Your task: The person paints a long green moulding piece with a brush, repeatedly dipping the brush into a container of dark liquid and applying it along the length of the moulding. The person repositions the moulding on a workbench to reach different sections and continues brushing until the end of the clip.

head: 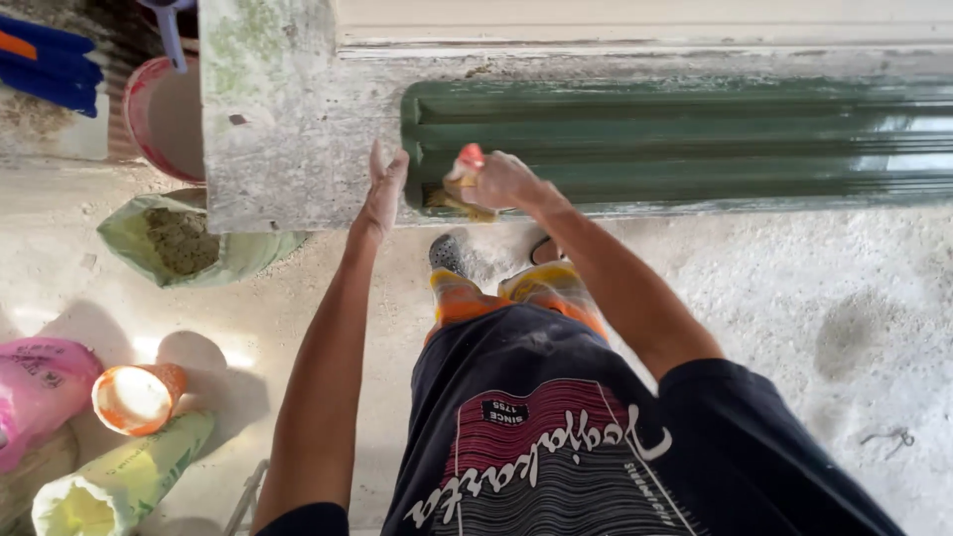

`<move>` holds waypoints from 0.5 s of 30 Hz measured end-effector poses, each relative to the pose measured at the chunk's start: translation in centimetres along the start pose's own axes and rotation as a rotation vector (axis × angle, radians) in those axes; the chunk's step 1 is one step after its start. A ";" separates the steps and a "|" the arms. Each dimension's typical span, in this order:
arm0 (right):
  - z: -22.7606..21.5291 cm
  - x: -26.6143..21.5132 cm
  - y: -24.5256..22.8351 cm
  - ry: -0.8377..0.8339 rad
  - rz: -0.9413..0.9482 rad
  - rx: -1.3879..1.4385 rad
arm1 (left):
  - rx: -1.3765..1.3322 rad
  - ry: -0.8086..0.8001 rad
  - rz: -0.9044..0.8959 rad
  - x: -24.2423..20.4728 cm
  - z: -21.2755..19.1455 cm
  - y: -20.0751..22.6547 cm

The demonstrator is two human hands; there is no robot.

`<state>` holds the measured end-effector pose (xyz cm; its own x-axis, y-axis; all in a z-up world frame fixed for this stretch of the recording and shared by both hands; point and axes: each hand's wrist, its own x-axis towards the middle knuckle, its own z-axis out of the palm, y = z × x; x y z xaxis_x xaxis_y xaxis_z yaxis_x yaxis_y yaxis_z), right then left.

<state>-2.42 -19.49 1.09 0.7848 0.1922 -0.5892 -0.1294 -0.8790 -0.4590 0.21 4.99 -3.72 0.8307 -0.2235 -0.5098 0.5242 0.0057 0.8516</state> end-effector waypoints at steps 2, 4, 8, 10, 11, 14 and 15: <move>-4.4 -5.7 2.1 0.002 0.015 0.044 | 0.428 0.079 -0.158 0.1 0.4 0.2; -7.5 -8.6 5.8 -0.039 0.140 0.048 | 0.522 0.081 -0.210 -1.4 1.8 2.9; -9.3 -14.0 18.7 -0.031 0.118 0.084 | 0.607 0.178 -0.244 -5.3 5.4 7.9; -8.7 -16.0 28.1 0.010 0.154 0.112 | 0.642 0.203 -0.257 -5.0 6.0 8.0; -8.4 -17.0 32.9 0.052 0.181 0.126 | 0.667 0.238 -0.263 -4.8 6.3 8.1; -12.3 -23.6 39.8 0.113 0.306 0.021 | 0.738 0.366 -0.290 -3.1 7.1 6.2; -13.5 -24.9 42.0 0.108 0.312 0.027 | 0.743 0.360 -0.295 -3.8 6.8 6.0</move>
<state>-19.23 -67.11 5.47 0.7642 -0.1336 -0.6310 -0.3887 -0.8761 -0.2853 -1.01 -0.76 4.17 0.7549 0.2061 -0.6227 0.5734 -0.6683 0.4739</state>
